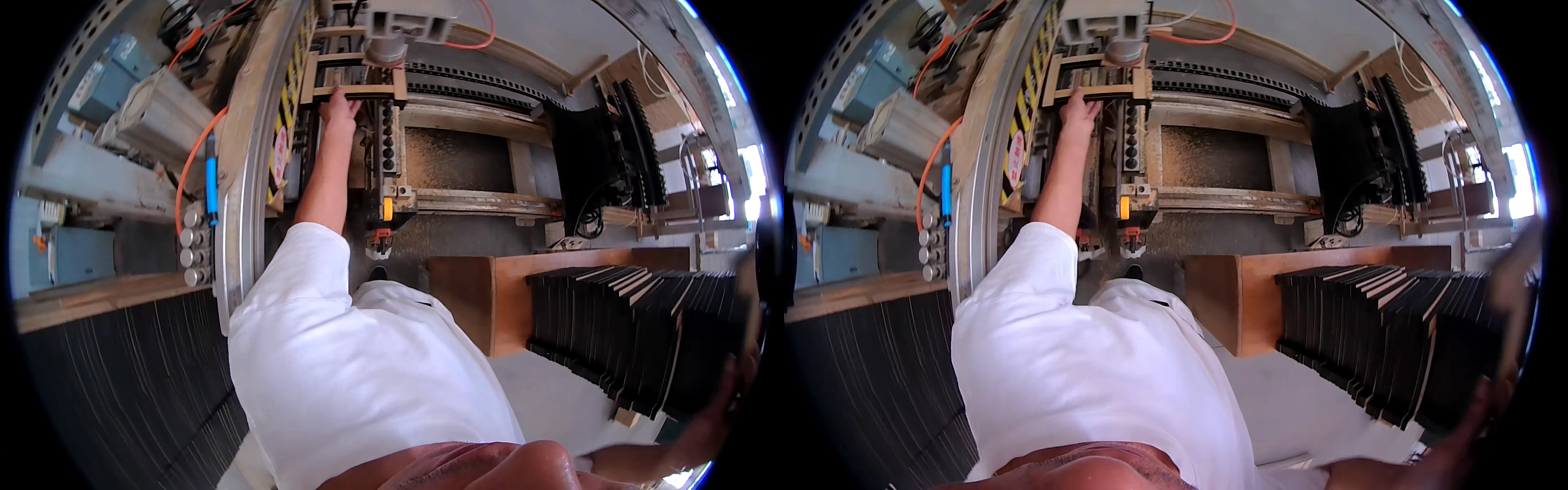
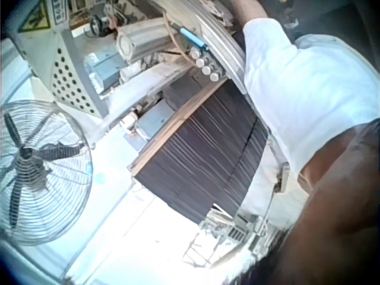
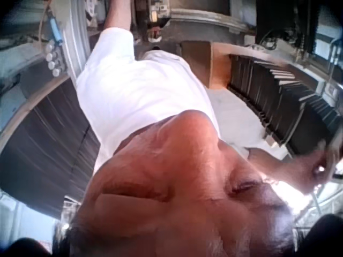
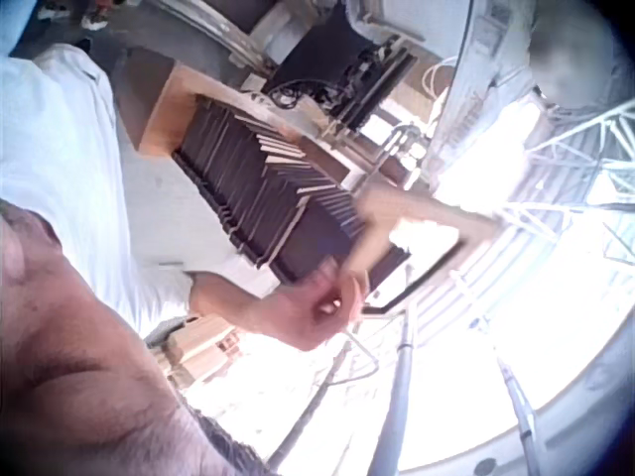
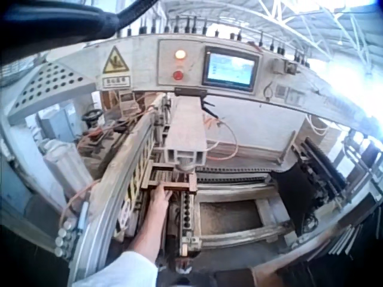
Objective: The person repeatedly picks up small wooden frames from a stack, places them into a machine, and then removes them to place them back onto the stack. This cycle is performed continuously throughout the clip.
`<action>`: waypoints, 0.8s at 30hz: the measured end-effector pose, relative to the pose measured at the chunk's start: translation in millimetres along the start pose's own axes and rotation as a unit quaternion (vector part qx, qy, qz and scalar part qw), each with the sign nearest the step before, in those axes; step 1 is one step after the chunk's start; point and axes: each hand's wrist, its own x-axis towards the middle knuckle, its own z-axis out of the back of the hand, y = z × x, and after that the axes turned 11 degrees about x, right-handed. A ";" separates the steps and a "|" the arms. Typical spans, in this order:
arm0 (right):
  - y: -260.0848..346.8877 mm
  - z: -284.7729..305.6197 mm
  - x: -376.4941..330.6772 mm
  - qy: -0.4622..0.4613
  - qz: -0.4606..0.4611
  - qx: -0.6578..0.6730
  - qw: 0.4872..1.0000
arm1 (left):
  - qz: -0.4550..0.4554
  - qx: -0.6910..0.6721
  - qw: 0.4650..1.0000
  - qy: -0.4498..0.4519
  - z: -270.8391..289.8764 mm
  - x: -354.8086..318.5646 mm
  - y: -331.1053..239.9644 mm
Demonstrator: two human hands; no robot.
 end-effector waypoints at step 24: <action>234.9 -538.0 -18.2 0.274 0.298 0.523 0.750 | -0.091 -0.115 0.978 0.149 103.7 -179.3 32.5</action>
